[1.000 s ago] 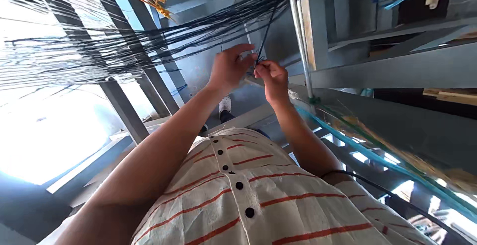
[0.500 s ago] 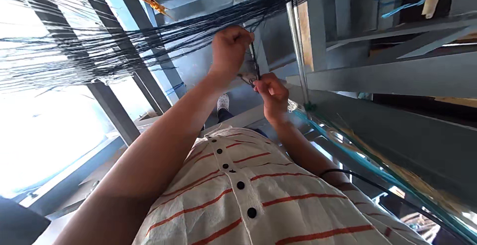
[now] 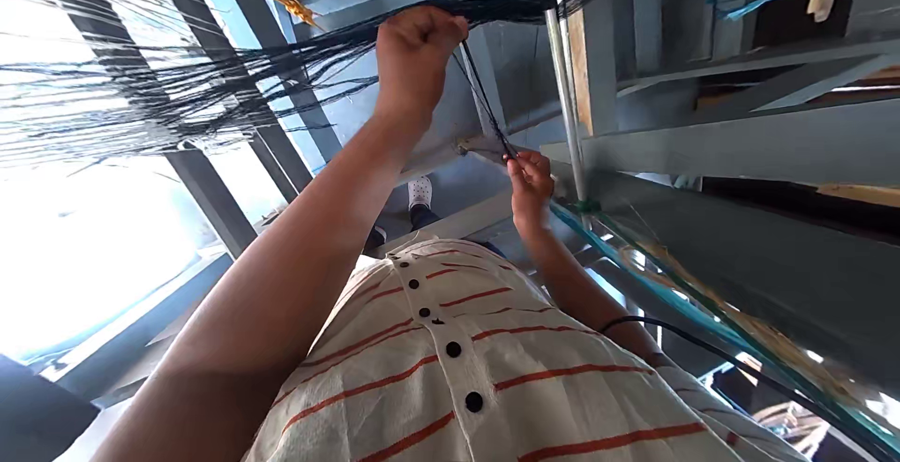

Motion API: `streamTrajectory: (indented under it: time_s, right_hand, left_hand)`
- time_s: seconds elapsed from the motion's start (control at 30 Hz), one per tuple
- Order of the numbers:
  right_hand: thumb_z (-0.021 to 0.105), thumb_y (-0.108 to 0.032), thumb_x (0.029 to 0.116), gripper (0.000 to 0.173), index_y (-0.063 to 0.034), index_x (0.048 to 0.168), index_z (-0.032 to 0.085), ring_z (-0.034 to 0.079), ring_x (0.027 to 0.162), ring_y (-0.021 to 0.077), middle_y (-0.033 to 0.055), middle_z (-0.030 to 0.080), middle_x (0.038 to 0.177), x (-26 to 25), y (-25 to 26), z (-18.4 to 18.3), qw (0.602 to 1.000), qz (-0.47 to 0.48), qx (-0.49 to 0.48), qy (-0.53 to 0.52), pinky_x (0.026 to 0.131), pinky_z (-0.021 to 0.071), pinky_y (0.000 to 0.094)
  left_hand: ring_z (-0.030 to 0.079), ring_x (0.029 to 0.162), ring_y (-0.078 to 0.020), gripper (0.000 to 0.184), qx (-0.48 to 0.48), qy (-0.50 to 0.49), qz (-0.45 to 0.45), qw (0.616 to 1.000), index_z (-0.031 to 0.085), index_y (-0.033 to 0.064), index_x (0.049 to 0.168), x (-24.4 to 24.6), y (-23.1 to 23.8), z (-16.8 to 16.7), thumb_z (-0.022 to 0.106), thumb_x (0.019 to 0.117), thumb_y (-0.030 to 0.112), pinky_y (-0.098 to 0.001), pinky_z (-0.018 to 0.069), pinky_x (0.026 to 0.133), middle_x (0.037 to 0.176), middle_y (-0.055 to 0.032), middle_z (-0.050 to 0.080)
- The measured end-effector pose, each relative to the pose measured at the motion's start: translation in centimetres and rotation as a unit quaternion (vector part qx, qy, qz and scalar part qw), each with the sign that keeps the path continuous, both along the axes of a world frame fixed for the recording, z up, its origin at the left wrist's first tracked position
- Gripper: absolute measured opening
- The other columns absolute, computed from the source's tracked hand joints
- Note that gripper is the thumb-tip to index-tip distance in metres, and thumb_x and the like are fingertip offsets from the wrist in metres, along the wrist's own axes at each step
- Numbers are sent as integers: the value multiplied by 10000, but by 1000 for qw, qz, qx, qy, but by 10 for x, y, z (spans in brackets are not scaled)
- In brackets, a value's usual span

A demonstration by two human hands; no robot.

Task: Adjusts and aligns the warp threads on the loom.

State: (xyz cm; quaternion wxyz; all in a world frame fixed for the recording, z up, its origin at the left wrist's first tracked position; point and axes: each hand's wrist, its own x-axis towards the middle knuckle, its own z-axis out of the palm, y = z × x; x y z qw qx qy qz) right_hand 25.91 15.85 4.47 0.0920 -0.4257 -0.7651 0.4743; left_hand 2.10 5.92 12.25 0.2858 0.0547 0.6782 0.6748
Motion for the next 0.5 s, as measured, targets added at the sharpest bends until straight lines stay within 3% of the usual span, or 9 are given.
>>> streamTrajectory:
  time_s: [0.1, 0.17, 0.23, 0.3, 0.37, 0.43, 0.5]
  right_hand:
    - [622, -170, 1011, 246, 46, 1086, 714, 566, 1167, 203, 184, 560, 1318, 0, 7, -11, 999, -27, 6, -33, 926, 517, 313]
    - [614, -133, 1000, 265, 84, 1133, 687, 566, 1205, 195, 208, 550, 1356, -8, 8, -9, 998, -63, -6, 2, 960, 513, 286]
    - [606, -96, 991, 280, 101, 1185, 653, 546, 1276, 194, 216, 524, 1416, -16, 8, -3, 993, -97, -39, 58, 1017, 501, 293]
    - [584, -79, 998, 285, 72, 1229, 655, 547, 1278, 176, 184, 529, 1423, -24, 9, 2, 987, -108, -64, 99, 1021, 502, 296]
    - [567, -39, 991, 306, 60, 1273, 633, 559, 1257, 166, 174, 538, 1419, -30, 10, 1, 985, -104, -82, 109, 1017, 499, 297]
    - [551, 46, 940, 391, 70, 1327, 597, 541, 1289, 231, 209, 506, 1464, -32, 11, -7, 987, -102, -83, 96, 1034, 484, 335]
    - [550, 74, 905, 395, 87, 1298, 594, 565, 1233, 252, 231, 552, 1389, -32, 10, -15, 993, -56, -58, 89, 988, 503, 341]
  left_hand:
    - [393, 475, 30, 192, 26, -21, -6, 999, 641, 116, 811, 2, -3, 5, 601, 994, 73, -162, 328, 450, 648, 113, 565]
    - [401, 480, 33, 154, 39, -31, -35, 998, 670, 95, 869, 9, -9, 7, 598, 1005, 88, -157, 332, 450, 688, 105, 598]
    - [428, 515, 41, 116, 44, -39, -92, 994, 690, 67, 1014, 21, -21, 9, 584, 1022, 113, -149, 359, 468, 782, 94, 635]
    - [416, 527, 49, 200, 43, -68, -158, 984, 654, 59, 1198, 39, -38, 10, 533, 1053, 125, -133, 364, 468, 840, 86, 619]
    - [402, 520, 28, 311, 24, -102, -202, 974, 597, 76, 1357, 58, -61, 5, 489, 1068, 115, -149, 356, 472, 798, 70, 584]
    - [387, 508, -2, 393, -2, -144, -210, 967, 525, 108, 1459, 74, -85, -7, 452, 1074, 91, -167, 344, 470, 720, 51, 517]
    - [384, 510, -10, 442, -29, -166, -200, 965, 443, 111, 1517, 83, -106, -21, 440, 1075, 96, -175, 337, 473, 707, 42, 493]
